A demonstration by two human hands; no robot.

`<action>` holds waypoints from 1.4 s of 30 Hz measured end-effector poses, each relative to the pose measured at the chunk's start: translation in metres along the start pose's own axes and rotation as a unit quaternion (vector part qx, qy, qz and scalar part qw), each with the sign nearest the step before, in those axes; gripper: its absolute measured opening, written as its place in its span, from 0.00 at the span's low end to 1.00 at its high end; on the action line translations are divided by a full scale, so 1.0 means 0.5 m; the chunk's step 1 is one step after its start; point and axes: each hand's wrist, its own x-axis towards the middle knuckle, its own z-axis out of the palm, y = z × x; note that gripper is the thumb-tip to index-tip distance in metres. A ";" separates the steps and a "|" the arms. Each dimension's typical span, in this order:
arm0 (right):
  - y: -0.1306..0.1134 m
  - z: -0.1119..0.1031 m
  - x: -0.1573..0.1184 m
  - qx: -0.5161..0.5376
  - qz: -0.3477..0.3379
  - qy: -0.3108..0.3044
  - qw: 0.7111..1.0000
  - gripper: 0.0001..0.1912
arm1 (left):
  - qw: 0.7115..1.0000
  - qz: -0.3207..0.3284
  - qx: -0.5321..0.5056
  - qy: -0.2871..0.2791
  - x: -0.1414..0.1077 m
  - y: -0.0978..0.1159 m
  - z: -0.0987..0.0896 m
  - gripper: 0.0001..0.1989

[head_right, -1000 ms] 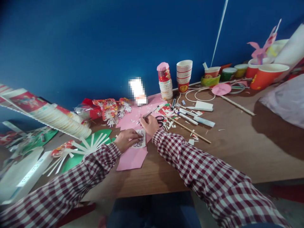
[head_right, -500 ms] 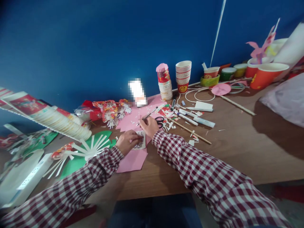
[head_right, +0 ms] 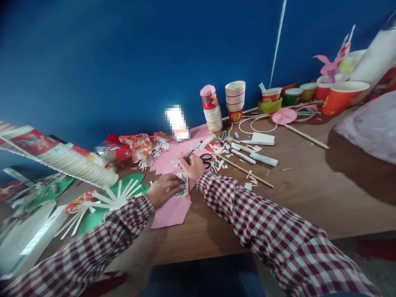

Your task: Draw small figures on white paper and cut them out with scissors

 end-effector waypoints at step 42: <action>0.006 0.001 0.000 -0.017 0.001 -0.010 1.000 0.12 | 1.000 0.015 -0.024 0.009 0.006 -0.011 0.005 0.11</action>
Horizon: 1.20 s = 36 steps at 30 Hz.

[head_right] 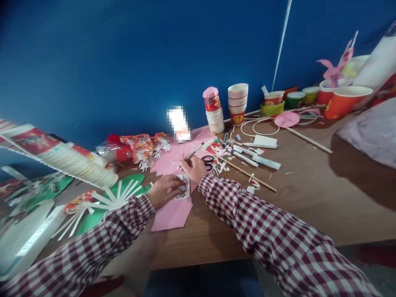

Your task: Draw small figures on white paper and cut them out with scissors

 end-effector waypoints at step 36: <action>-0.036 0.000 -0.014 0.116 0.066 0.046 0.990 0.13 | 0.971 0.134 0.084 -0.177 0.083 -0.043 -0.051 0.13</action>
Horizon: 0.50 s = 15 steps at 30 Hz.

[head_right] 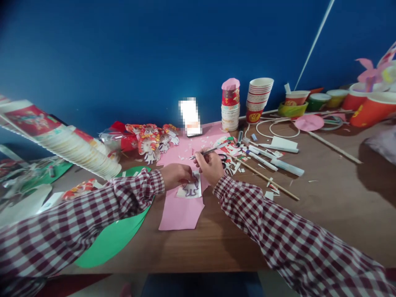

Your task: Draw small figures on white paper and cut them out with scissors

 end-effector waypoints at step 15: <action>-0.106 -0.043 -0.112 -0.221 -0.065 0.019 0.973 0.04 | 0.994 0.080 -0.060 0.052 0.005 -0.024 0.014 0.09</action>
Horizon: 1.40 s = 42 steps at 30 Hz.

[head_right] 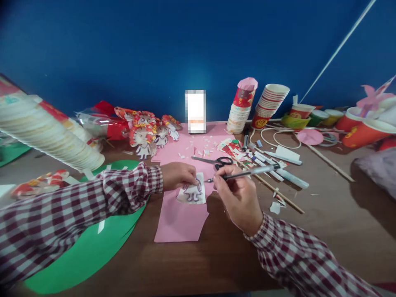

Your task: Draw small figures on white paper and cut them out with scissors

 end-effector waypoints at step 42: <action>0.015 0.056 -0.002 -0.112 -0.027 -0.108 0.987 0.04 | 0.996 0.055 -0.068 0.023 0.015 -0.038 -0.001 0.05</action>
